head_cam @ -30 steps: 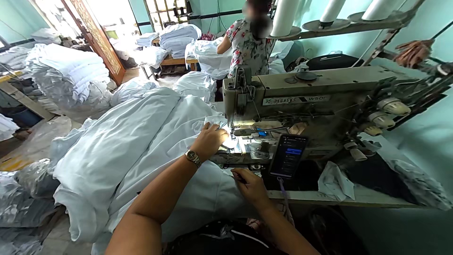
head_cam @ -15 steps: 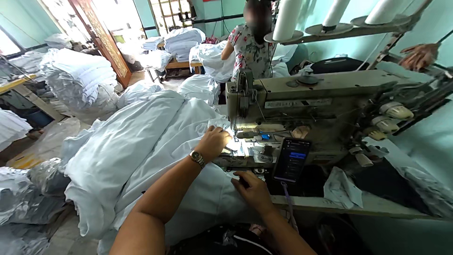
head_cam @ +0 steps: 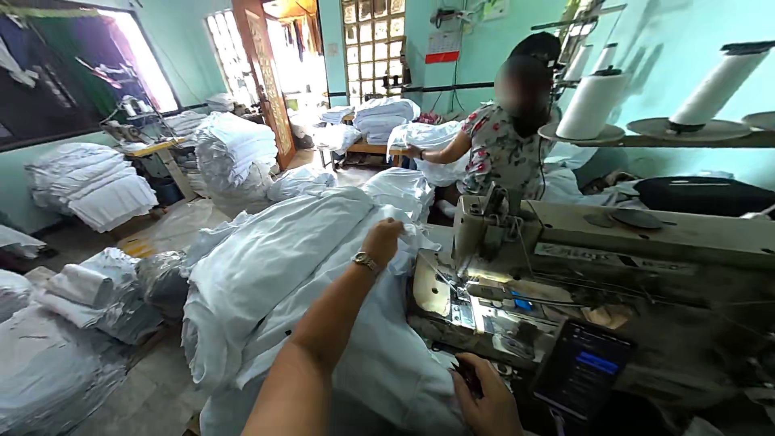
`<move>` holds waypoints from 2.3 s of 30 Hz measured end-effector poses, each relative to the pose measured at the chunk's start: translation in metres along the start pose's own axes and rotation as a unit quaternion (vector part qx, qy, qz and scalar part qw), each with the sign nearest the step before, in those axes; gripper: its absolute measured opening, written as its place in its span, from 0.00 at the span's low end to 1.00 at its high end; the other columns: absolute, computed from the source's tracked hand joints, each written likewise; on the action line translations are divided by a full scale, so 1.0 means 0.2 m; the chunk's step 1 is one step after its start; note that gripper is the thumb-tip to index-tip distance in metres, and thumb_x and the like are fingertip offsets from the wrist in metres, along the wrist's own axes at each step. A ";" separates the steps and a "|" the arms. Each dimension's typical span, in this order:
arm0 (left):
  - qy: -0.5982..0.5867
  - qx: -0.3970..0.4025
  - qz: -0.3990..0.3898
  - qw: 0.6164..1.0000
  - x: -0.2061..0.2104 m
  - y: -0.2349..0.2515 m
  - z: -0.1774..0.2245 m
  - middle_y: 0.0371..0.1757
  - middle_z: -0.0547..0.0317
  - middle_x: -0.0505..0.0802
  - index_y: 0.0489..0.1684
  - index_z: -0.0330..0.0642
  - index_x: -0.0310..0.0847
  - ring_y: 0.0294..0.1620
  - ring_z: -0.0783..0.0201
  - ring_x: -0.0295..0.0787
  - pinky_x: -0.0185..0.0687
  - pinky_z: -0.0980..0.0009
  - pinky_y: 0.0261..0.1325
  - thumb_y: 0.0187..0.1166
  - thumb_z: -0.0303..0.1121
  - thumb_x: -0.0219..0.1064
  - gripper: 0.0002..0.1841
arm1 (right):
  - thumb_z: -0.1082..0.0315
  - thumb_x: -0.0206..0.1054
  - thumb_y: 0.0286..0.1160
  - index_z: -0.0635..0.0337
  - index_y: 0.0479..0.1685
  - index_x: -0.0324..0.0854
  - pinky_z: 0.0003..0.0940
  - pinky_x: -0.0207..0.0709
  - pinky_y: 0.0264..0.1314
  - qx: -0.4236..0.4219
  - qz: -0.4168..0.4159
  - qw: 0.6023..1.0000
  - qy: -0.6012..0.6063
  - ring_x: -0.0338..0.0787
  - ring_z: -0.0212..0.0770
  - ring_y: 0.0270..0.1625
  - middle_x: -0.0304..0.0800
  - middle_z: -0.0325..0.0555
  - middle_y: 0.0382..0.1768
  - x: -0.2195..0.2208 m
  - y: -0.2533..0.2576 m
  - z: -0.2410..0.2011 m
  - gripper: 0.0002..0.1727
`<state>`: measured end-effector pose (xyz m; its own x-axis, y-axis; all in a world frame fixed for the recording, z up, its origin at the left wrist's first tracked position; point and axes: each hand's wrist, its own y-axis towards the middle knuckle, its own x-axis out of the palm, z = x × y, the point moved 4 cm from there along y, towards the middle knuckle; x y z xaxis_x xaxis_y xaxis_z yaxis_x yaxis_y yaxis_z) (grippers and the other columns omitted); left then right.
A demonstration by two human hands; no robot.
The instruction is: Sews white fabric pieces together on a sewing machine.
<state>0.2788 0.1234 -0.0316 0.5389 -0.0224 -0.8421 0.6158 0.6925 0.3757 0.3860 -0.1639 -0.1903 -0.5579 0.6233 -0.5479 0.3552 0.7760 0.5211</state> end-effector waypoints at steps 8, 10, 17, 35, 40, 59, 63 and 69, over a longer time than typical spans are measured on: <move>-0.201 0.055 -0.257 0.944 0.18 -0.96 0.17 0.41 0.47 0.93 0.47 0.33 0.88 0.45 0.57 0.91 0.85 0.56 0.55 0.82 0.38 0.68 0.14 | 0.62 0.69 0.77 0.62 0.57 0.90 0.45 0.89 0.46 -0.053 0.123 0.990 -0.038 0.92 0.49 0.46 0.90 0.57 0.48 0.00 0.05 -0.01 0.17; -0.119 0.135 -0.197 0.964 0.21 -1.05 0.21 0.49 0.49 0.92 0.44 0.39 0.91 0.53 0.56 0.90 0.86 0.59 0.62 0.82 0.37 0.67 0.11 | 0.65 0.69 0.77 0.60 0.57 0.91 0.45 0.89 0.49 -0.078 0.120 0.988 -0.059 0.92 0.50 0.48 0.90 0.55 0.47 0.00 0.12 -0.09 0.15; 0.008 0.289 -0.302 0.908 0.03 -1.11 0.37 0.47 0.56 0.93 0.40 0.49 0.94 0.52 0.50 0.89 0.86 0.50 0.52 0.74 0.32 0.73 0.05 | 0.67 0.64 0.80 0.60 0.53 0.93 0.39 0.88 0.42 -0.104 0.099 0.988 -0.048 0.91 0.45 0.39 0.90 0.52 0.39 0.04 0.21 -0.23 0.14; -0.104 0.055 0.037 0.992 -0.06 -1.06 -0.03 0.50 0.53 0.96 0.66 0.40 0.86 0.48 0.63 0.95 0.92 0.63 0.55 0.83 0.27 0.61 0.16 | 0.56 0.71 0.74 0.60 0.33 0.89 0.53 0.85 0.34 -0.041 -0.124 0.988 -0.079 0.89 0.51 0.35 0.85 0.52 0.35 0.05 0.10 -0.24 0.15; 0.043 0.123 -0.190 0.973 0.34 -0.94 0.15 0.49 0.48 0.94 0.64 0.47 0.85 0.48 0.46 0.94 0.88 0.45 0.49 0.89 0.32 0.55 0.15 | 0.62 0.72 0.74 0.58 0.37 0.92 0.55 0.87 0.44 -0.034 -0.124 0.988 -0.088 0.92 0.52 0.43 0.89 0.53 0.41 0.02 0.16 -0.26 0.09; -0.132 0.139 -0.071 0.979 0.16 -0.95 0.12 0.57 0.44 0.89 0.65 0.46 0.87 0.47 0.52 0.92 0.90 0.54 0.50 0.85 0.27 0.60 0.16 | 0.61 0.75 0.73 0.63 0.43 0.90 0.53 0.83 0.55 0.046 -0.349 0.936 -0.010 0.90 0.50 0.46 0.91 0.54 0.43 0.13 0.27 -0.25 0.13; -0.025 0.116 -0.130 0.984 0.28 -0.94 0.09 0.55 0.46 0.89 0.56 0.45 0.89 0.47 0.48 0.92 0.89 0.50 0.48 0.87 0.28 0.58 0.12 | 0.60 0.68 0.82 0.61 0.60 0.87 0.66 0.80 0.63 0.067 -0.336 0.937 -0.076 0.92 0.59 0.55 0.93 0.59 0.51 0.14 0.26 -0.17 0.17; -0.233 0.128 0.051 0.963 0.11 -0.91 0.20 0.48 0.43 0.89 0.50 0.34 0.89 0.46 0.52 0.90 0.88 0.56 0.48 0.84 0.25 0.61 0.10 | 0.72 0.64 0.77 0.74 0.50 0.84 0.29 0.83 0.46 0.043 -0.285 0.953 0.093 0.86 0.28 0.37 0.89 0.49 0.36 -0.01 0.28 -0.27 0.12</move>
<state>0.2012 -0.0325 -0.1025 0.7666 -0.3265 -0.5530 0.6355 0.5095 0.5801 0.3665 -0.1280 -0.1249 -0.7986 0.0775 -0.5968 0.0112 0.9934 0.1139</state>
